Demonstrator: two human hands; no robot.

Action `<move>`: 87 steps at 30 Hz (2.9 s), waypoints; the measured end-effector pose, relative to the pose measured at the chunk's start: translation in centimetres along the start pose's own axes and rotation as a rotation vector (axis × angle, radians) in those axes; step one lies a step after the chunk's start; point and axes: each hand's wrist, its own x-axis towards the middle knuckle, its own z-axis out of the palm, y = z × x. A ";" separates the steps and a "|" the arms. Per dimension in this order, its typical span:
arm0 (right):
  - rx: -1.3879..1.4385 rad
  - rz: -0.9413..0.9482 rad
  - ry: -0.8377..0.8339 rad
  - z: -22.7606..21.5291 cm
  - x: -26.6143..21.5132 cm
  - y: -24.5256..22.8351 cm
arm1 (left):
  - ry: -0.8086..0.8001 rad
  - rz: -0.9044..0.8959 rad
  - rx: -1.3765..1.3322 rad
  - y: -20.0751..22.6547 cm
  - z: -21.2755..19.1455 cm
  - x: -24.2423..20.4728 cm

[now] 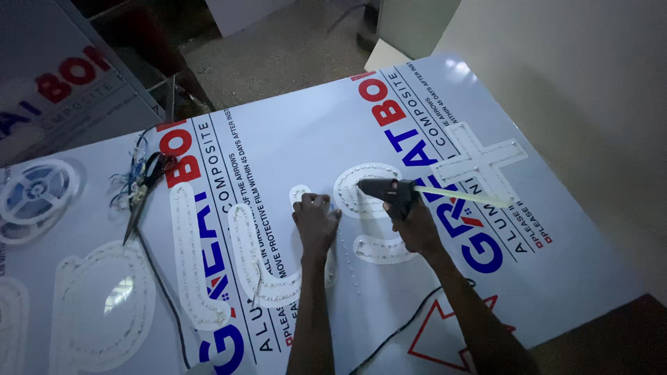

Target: The person uses a hot glue gun to apply adhesive along the edges of white LED letter outlines spelling 'harmap' and 'plus' on a large white board. They carefully trace the contours of each letter with the glue gun while holding the letters in place with their other hand.

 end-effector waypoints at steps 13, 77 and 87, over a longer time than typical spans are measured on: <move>0.169 -0.081 -0.020 1.0 0.0 -0.3 | 0.001 0.018 0.000 0.0 -0.3 -0.1; 0.188 0.009 0.129 -7.2 2.4 6.9 | 0.013 -0.036 0.019 0.7 -0.4 0.5; -0.037 0.301 0.082 -8.2 0.4 -1.6 | 0.001 -0.047 0.025 0.1 0.6 0.9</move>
